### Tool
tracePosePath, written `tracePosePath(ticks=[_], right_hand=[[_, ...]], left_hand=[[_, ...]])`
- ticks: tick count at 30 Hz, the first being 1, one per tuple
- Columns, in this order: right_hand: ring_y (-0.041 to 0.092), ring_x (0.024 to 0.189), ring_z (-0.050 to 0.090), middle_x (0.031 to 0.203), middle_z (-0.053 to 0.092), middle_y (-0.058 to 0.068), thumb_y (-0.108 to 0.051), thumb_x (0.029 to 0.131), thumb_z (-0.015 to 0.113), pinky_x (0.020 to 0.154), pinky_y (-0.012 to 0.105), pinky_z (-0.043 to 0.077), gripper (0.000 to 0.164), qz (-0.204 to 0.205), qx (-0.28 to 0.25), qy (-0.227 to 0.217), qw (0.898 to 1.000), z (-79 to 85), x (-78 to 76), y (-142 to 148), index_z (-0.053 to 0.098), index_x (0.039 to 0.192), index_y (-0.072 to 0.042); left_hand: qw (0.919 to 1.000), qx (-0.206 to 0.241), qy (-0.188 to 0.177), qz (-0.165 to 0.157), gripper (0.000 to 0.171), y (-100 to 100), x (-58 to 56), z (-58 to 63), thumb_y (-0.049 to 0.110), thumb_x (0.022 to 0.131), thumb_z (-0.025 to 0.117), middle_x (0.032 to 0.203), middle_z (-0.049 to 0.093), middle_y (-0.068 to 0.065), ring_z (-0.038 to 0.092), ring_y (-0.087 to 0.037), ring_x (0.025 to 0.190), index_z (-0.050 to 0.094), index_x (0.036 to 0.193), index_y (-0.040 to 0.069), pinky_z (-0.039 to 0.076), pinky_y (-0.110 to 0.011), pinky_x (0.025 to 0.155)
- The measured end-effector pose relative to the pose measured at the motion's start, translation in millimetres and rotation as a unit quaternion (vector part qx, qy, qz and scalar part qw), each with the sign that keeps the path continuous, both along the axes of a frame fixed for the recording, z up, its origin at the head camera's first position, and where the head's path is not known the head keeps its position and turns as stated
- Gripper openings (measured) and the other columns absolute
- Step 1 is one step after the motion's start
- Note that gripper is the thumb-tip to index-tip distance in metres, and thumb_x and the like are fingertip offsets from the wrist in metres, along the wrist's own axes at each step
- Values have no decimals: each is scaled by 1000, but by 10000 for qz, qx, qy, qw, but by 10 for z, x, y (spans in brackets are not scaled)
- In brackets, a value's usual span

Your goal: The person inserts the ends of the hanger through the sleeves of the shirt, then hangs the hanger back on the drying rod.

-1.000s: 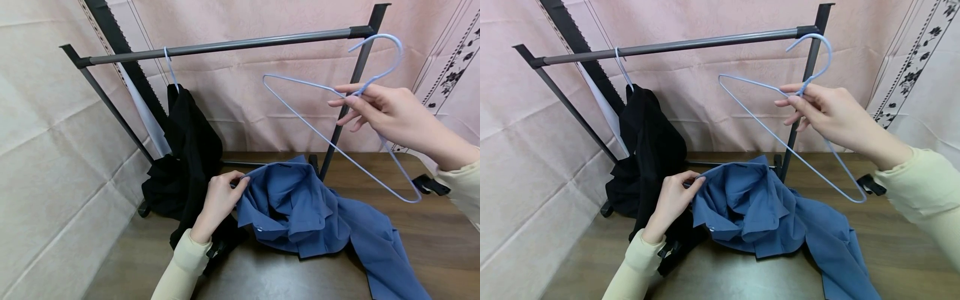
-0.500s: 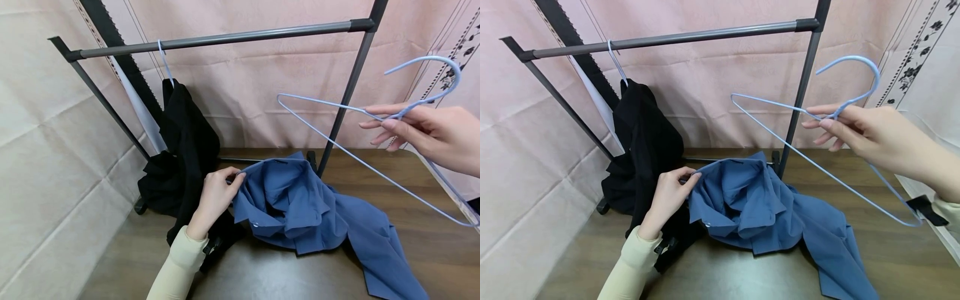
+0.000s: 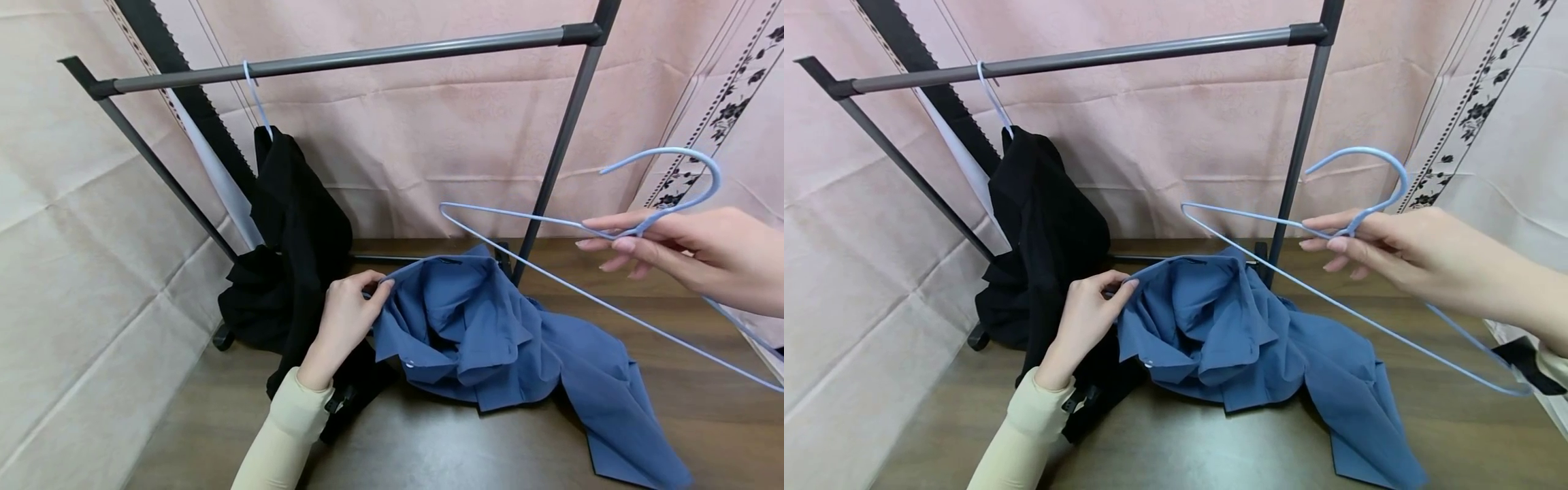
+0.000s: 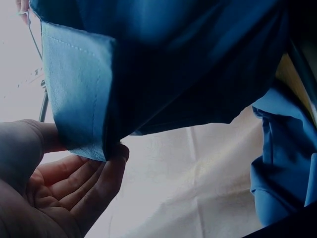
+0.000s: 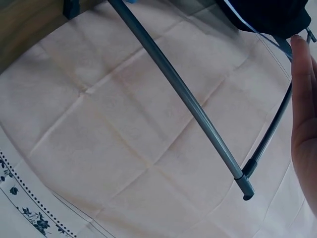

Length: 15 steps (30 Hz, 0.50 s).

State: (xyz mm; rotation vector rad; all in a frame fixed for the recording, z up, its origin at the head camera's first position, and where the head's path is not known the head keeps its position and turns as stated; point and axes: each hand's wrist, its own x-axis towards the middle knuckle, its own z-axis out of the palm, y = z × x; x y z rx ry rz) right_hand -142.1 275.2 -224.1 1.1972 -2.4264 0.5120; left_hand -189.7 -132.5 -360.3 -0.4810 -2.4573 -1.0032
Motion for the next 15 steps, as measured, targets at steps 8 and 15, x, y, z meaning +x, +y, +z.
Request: tracePosePath(ticks=[8,15], right_hand=[[-6,85,68,126,67,-17,11,93,63,61,10,46,40,319,238,-301,9988,-67,-38,-1,66,97,-29],[-5,93,67,134,63,-16,6,95,62,72,10,45,45,889,658,-672,9916,-3,-82,-183,65,116,-34]], left_hand=[[9999,-88,63,-10,11,-4,-31,10,15,95,71,86,74,-5,67,-14,71,78,95,6,54,-32,63],[9998,-162,51,40,12,7,-45,14,16,95,71,86,74,-5,68,-15,72,78,95,6,54,-33,64]])
